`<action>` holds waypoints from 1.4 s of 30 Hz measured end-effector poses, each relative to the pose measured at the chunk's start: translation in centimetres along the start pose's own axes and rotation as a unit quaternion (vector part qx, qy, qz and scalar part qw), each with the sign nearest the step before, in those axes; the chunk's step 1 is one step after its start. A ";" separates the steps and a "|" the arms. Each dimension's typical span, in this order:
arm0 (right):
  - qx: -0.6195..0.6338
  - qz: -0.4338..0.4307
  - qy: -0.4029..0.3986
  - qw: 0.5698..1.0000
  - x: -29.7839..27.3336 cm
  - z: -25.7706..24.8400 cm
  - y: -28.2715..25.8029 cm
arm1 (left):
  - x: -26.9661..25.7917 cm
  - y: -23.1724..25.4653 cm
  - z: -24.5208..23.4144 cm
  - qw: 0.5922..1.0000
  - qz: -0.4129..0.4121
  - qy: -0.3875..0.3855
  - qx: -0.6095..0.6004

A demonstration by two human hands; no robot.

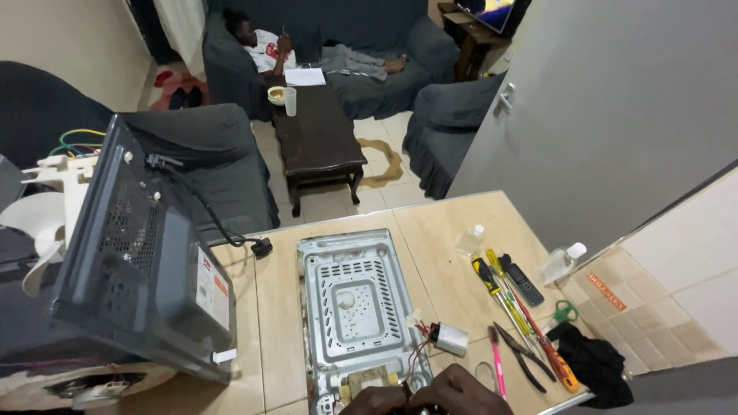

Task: Disassembling a microwave oven to access and remove internal components like the transformer using a screwdriver.

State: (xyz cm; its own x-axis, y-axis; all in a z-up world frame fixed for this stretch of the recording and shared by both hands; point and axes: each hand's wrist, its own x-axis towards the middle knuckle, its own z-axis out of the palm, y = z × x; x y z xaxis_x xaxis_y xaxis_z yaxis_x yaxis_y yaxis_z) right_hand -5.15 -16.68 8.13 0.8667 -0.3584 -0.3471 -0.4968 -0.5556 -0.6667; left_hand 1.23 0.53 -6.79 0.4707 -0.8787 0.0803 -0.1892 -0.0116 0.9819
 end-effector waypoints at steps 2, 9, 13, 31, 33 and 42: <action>-0.029 -0.233 0.047 0.971 -0.5 0.8 1.6 | 1.6 0.0 -1.1 0.999 -0.019 -0.025 0.009; 0.144 -0.115 -0.131 0.974 3.2 0.8 4.5 | 0.7 6.5 -1.5 0.977 -0.073 0.031 -0.198; 0.014 -0.416 -0.011 0.909 -0.5 -1.0 3.3 | 0.5 0.4 -0.8 0.995 0.084 0.023 0.042; 0.044 -0.416 -0.060 0.906 -1.6 -1.9 2.1 | 0.2 3.3 -1.8 0.994 0.076 0.005 0.077; 0.064 -0.419 -0.038 0.905 -1.7 -1.6 1.8 | 0.4 3.6 -1.8 0.995 0.064 -0.002 0.071; 0.095 -0.319 0.034 0.942 0.5 -0.4 5.9 | 0.7 4.8 -1.1 0.998 0.034 0.053 0.022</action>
State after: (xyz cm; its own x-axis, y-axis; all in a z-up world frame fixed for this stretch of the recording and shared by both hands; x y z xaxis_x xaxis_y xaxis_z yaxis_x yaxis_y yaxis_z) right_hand -7.70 -20.40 4.30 0.9780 -0.0478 0.2031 0.1472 -0.5319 -0.8339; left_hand 1.62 0.33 -1.88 0.5436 -0.8225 0.1671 -0.2608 0.0237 0.9651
